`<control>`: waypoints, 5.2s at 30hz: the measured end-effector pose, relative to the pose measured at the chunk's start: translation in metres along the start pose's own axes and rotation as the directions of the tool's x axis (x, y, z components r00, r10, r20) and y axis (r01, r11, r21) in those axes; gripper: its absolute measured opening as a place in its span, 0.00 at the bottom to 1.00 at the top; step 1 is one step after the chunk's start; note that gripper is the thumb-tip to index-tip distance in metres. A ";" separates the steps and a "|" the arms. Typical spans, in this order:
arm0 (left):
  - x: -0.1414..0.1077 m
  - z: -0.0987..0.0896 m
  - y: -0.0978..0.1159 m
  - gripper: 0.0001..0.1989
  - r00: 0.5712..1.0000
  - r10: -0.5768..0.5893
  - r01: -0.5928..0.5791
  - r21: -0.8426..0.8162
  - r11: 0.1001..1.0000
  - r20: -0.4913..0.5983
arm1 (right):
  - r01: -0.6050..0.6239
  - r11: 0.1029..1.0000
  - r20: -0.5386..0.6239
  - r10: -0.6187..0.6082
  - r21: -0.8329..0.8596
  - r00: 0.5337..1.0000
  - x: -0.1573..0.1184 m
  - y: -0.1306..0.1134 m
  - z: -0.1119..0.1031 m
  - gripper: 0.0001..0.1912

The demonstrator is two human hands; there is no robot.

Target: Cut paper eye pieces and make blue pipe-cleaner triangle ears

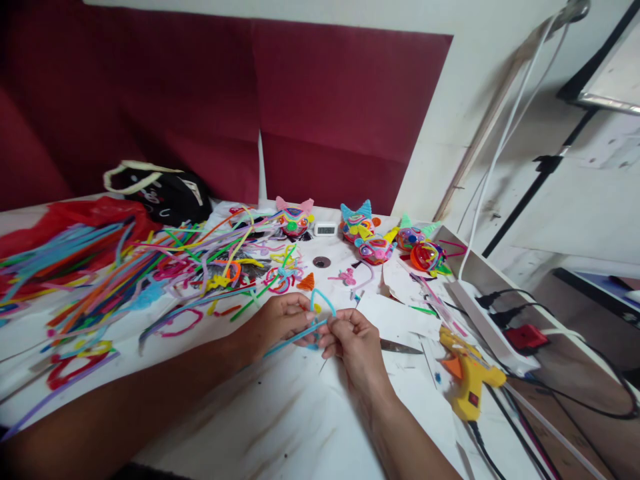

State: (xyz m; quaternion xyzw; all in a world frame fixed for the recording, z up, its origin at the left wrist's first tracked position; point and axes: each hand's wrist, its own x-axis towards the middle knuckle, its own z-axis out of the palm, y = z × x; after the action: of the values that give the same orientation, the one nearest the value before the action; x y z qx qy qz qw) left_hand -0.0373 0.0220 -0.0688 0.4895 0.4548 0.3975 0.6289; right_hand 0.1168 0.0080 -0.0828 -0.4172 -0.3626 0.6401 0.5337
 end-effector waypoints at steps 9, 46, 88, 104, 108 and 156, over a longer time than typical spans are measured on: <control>0.003 -0.001 -0.007 0.11 0.990 0.139 -0.139 0.198 0.970 0.014 | -0.012 1.000 0.026 0.012 -0.010 1.000 -0.001 -0.003 -0.001 0.13; -0.012 0.002 -0.014 0.08 0.561 0.792 -0.660 0.707 0.254 0.239 | 0.049 0.997 0.026 -0.047 -0.066 0.999 -0.005 -0.003 0.005 0.07; -0.002 -0.005 0.012 0.16 0.987 0.161 -0.151 0.308 0.939 -0.007 | -0.117 0.973 0.185 0.154 -0.197 0.971 0.003 -0.012 -0.011 0.19; -0.001 -0.010 0.001 0.25 0.980 0.196 -0.177 0.542 0.822 0.022 | 0.015 0.989 0.060 -0.006 -0.150 0.998 0.007 -0.012 -0.018 0.15; 0.000 -0.012 -0.004 0.22 0.933 0.357 -0.277 0.725 0.631 0.046 | 0.023 0.991 0.050 -0.017 -0.132 0.999 0.008 -0.013 -0.018 0.15; -0.007 -0.005 0.000 0.19 0.947 0.081 -0.244 0.535 0.809 0.311 | 0.047 0.947 0.171 0.008 -0.318 0.985 0.006 -0.010 -0.016 0.16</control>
State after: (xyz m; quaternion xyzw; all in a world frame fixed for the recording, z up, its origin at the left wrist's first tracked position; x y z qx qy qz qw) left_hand -0.0444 0.0163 -0.0677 0.7413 0.4169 0.2260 0.4749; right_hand 0.1350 0.0156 -0.0810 -0.4388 -0.5102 0.6004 0.4320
